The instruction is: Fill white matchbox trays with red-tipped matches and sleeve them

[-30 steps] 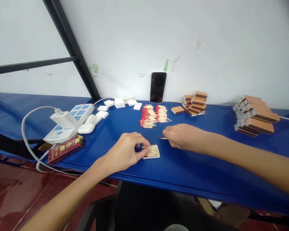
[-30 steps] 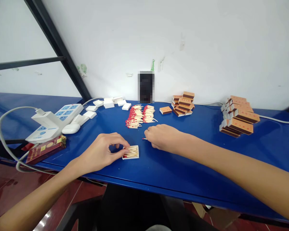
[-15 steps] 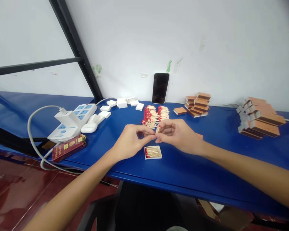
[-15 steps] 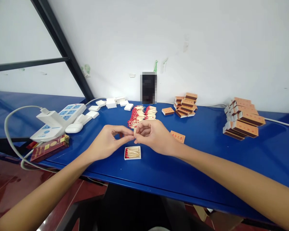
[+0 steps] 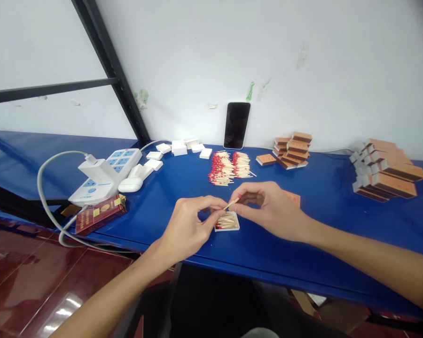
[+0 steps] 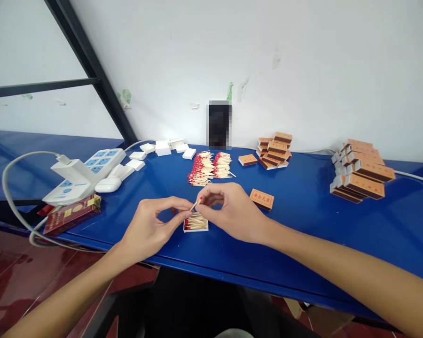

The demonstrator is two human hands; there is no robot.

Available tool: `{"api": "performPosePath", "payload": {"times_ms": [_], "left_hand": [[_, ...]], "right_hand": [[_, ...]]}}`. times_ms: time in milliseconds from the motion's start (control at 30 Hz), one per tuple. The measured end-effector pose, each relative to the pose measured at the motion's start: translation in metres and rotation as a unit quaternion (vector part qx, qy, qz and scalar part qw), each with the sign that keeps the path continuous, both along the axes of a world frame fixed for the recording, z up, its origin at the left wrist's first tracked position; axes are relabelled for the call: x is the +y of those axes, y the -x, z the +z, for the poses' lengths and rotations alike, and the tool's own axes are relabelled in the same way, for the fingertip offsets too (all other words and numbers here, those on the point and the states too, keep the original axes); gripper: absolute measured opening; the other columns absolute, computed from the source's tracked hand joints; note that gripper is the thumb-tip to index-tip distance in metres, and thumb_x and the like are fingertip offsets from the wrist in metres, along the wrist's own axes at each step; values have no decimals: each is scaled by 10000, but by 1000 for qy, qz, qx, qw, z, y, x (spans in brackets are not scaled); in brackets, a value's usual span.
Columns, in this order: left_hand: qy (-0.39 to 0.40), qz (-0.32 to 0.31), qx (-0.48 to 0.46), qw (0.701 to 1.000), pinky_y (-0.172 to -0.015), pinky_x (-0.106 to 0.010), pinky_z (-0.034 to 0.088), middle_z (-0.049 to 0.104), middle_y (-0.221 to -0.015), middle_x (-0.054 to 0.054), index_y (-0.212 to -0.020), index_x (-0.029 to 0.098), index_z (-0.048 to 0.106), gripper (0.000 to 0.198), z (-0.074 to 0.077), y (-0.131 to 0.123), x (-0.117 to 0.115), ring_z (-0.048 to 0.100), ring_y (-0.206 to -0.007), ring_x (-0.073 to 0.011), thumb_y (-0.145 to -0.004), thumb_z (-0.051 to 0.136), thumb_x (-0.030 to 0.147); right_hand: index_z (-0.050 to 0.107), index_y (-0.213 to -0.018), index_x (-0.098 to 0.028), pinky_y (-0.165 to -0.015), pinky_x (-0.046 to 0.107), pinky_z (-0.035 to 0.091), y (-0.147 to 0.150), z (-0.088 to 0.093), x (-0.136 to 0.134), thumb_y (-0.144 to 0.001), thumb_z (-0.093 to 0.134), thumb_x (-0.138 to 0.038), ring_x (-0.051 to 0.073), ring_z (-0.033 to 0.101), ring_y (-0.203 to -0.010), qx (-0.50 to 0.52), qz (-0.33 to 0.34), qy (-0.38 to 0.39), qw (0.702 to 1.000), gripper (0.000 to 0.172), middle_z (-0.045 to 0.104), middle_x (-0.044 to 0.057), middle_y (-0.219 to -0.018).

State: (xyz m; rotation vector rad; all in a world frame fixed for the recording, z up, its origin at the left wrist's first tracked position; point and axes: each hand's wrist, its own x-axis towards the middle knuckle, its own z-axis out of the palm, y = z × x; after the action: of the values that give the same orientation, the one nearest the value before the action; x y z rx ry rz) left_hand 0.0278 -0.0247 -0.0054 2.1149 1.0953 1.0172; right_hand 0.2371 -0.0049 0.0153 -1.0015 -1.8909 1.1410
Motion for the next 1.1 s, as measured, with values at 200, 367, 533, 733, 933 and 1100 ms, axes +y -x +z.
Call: {"api": "performPosePath", "payload": {"times_ms": [200, 367, 533, 733, 933, 1100], "left_hand": [[-66, -12, 78, 995, -741, -313, 517, 724, -868, -38, -916, 205, 756, 144, -4, 6, -8, 629, -807, -181, -917, 612, 201], [-60, 12, 103, 993, -723, -311, 496, 595, -864, -45, -898, 208, 763, 147, -7, 4, -7, 585, -804, -173, -892, 616, 218], [-37, 11, 95, 995, -741, -312, 507, 569, -890, -43, -918, 211, 747, 129, -9, 5, -5, 585, -810, -173, -864, 631, 225], [-37, -2, 94, 995, -814, -333, 503, 606, -970, -52, -995, 209, 727, 173, -6, 9, -4, 602, -886, -194, -845, 662, 265], [-44, 41, 94, 994, -673, -277, 474, 656, -914, -29, -978, 203, 725, 183, 6, 18, 32, 594, -759, -150, -930, 565, 279], [-64, -11, 169, 984, -678, -289, 462, 694, -882, -33, -969, 180, 733, 175, 4, 15, 68, 606, -737, -159, -914, 575, 230]], "right_hand": [[649, -753, -177, -640, 270, 484, -6, -7, 45, -743, 622, -113, 145, 620, -642, -195, -46, -145, 969, 70, 684, 3, -705], [644, -712, -160, -638, 273, 392, 5, -19, 69, -843, 541, -99, 146, 567, -668, -325, -9, -268, 907, 177, 668, 36, -733], [682, -815, -142, -711, 287, 408, 6, -26, 76, -904, 526, -131, 179, 597, -778, -350, 26, -268, 897, 180, 694, 76, -842], [657, -861, -149, -719, 291, 418, 5, -27, 80, -934, 508, -166, 188, 593, -806, -370, 30, -253, 893, 167, 677, 88, -902], [586, -888, -146, -742, 319, 426, -5, -20, 66, -965, 444, -183, 207, 569, -810, -414, 63, -274, 866, 166, 632, 112, -915], [558, -867, -168, -729, 318, 432, -17, -17, 45, -980, 409, -187, 200, 561, -803, -410, 45, -247, 877, 188, 615, 91, -901]]}}
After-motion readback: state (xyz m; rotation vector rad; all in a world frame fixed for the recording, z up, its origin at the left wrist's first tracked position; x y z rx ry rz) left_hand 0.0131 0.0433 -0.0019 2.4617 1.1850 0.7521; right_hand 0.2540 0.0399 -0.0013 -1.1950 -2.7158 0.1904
